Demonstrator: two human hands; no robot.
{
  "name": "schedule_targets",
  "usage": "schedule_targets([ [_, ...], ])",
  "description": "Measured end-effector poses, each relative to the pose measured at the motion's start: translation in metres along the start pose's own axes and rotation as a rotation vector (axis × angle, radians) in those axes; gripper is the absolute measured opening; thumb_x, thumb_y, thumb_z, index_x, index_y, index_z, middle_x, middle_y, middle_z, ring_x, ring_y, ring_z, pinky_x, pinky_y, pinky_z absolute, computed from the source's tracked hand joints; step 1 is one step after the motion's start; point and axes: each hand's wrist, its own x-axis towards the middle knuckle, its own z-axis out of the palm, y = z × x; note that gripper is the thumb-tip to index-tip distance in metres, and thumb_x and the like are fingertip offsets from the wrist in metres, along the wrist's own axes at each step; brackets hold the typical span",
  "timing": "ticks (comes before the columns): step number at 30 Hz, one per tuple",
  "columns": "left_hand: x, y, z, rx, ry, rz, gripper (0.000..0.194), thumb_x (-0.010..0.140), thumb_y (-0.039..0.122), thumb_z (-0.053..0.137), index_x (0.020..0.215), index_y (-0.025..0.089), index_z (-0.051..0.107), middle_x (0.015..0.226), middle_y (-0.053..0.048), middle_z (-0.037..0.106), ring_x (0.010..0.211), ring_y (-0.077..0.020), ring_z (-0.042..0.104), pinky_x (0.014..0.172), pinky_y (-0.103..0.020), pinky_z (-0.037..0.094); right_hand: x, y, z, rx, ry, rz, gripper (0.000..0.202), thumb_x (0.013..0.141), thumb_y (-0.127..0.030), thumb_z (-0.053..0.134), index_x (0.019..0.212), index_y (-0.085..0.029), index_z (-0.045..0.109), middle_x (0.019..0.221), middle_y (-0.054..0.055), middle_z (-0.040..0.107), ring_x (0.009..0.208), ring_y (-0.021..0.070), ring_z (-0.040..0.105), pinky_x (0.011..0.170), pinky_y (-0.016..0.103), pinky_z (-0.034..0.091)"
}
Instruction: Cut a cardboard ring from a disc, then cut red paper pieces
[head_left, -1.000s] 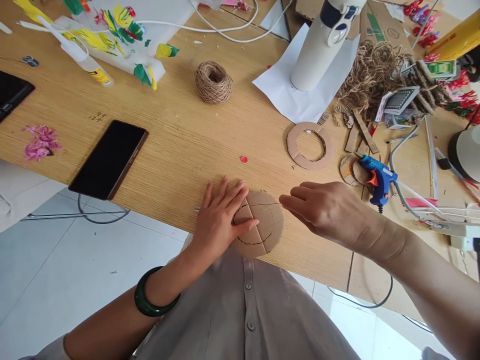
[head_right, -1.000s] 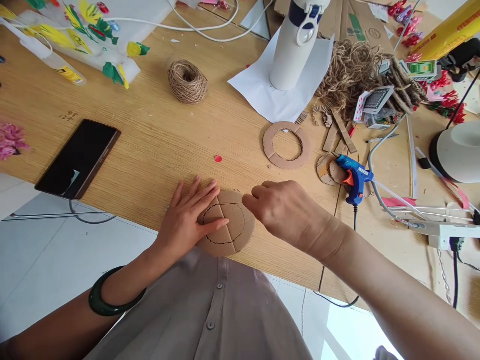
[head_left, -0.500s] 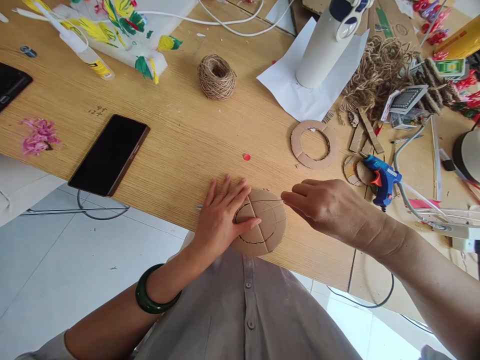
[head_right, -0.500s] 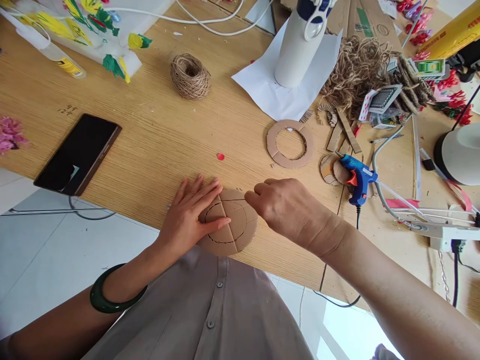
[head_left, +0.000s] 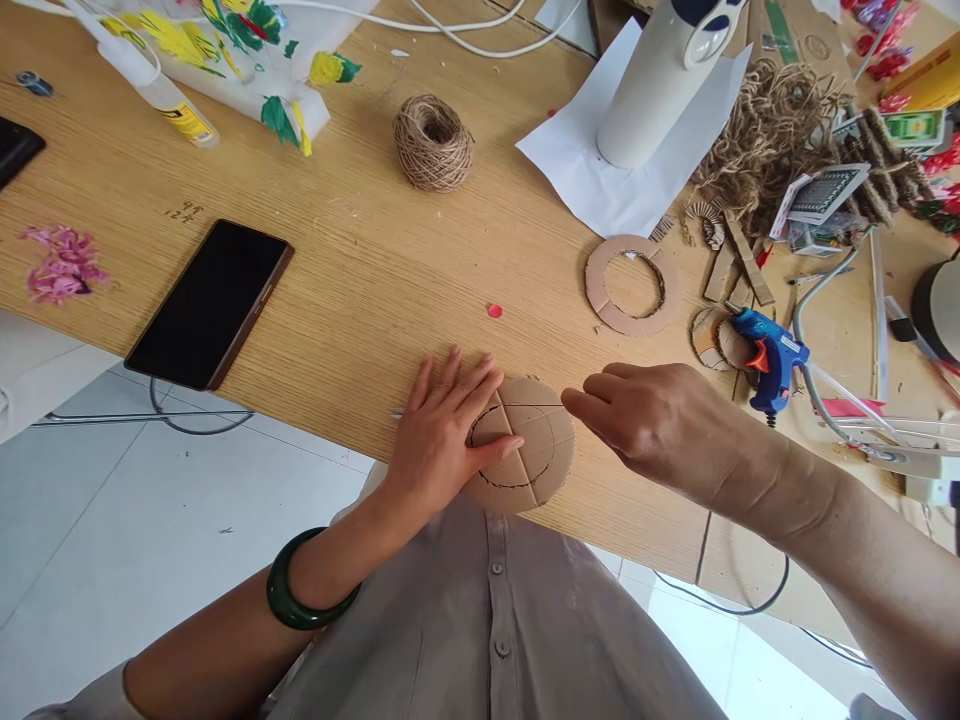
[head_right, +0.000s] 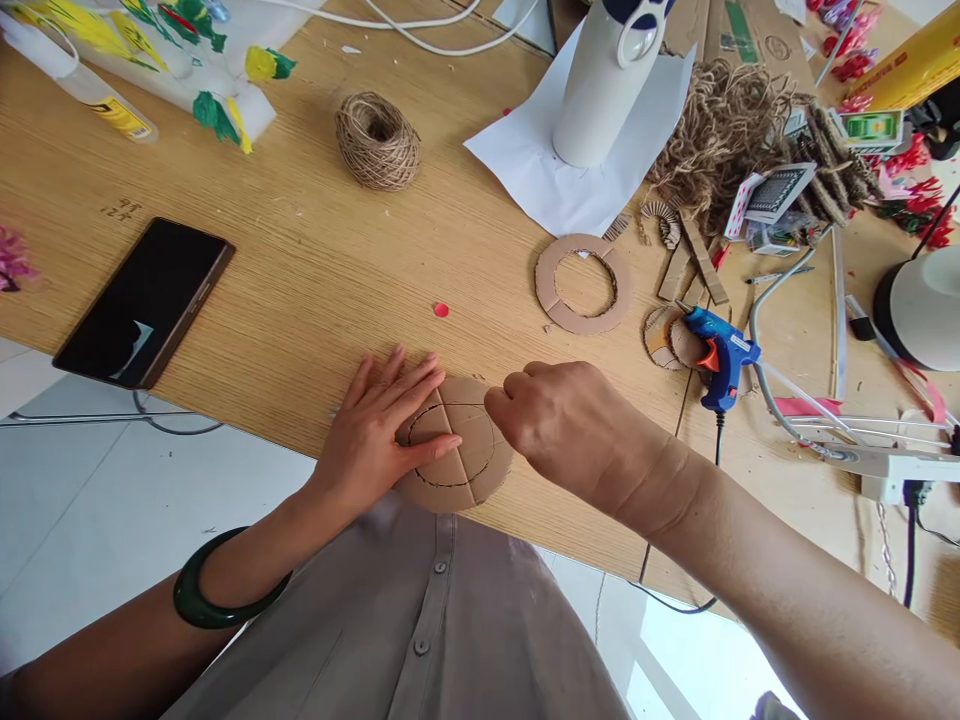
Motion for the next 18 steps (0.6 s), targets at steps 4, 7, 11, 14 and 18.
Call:
schedule_targets([
  [4, 0.001, 0.001, -0.001, 0.001, -0.011, -0.009, 0.064, 0.088, 0.053, 0.062, 0.141, 0.018, 0.049, 0.145, -0.009, 0.054, 0.144, -0.0345, 0.036, 0.120, -0.059, 0.025, 0.013, -0.007, -0.017, -0.004, -0.130, 0.001, 0.025, 0.082, 0.001, 0.043, 0.070, -0.017, 0.055, 0.061, 0.003, 0.054, 0.054, 0.0140, 0.036, 0.051, 0.031, 0.016],
  [7, 0.002, 0.002, -0.001, 0.008, -0.012, -0.013, 0.063, 0.088, 0.054, 0.062, 0.139, 0.018, 0.051, 0.144, -0.009, 0.056, 0.143, -0.0350, 0.038, 0.120, -0.059, 0.026, 0.025, -0.007, -0.028, -0.029, -0.263, -0.026, 0.023, 0.081, -0.001, 0.050, 0.067, -0.018, 0.054, 0.061, 0.004, 0.055, 0.053, 0.0133, 0.036, 0.051, 0.031, 0.016],
  [11, 0.003, 0.002, -0.001, 0.015, 0.004, -0.003, 0.063, 0.087, 0.054, 0.063, 0.136, 0.016, 0.054, 0.142, -0.009, 0.058, 0.141, -0.0358, 0.041, 0.119, -0.059, 0.028, 0.039, -0.002, -0.033, -0.040, -0.299, -0.088, 0.024, 0.082, -0.003, 0.055, 0.065, -0.019, 0.052, 0.056, 0.001, 0.052, 0.050, 0.0122, 0.034, 0.052, 0.031, 0.017],
  [14, 0.003, 0.001, -0.001, 0.008, 0.008, -0.002, 0.062, 0.086, 0.053, 0.065, 0.136, 0.017, 0.053, 0.142, -0.009, 0.058, 0.141, -0.0357, 0.041, 0.118, -0.059, 0.028, 0.045, 0.000, -0.028, -0.032, -0.332, -0.129, 0.025, 0.082, -0.003, 0.057, 0.064, -0.019, 0.051, 0.054, 0.000, 0.050, 0.050, 0.0118, 0.034, 0.052, 0.031, 0.017],
  [18, 0.002, -0.002, 0.000, 0.003, 0.013, 0.011, 0.064, 0.086, 0.053, 0.065, 0.137, 0.018, 0.052, 0.143, -0.009, 0.057, 0.141, -0.0353, 0.040, 0.119, -0.058, 0.028, 0.046, 0.000, -0.019, -0.044, -0.362, -0.138, 0.022, 0.083, -0.001, 0.054, 0.069, -0.018, 0.054, 0.061, 0.002, 0.055, 0.054, 0.0132, 0.039, 0.052, 0.030, 0.018],
])
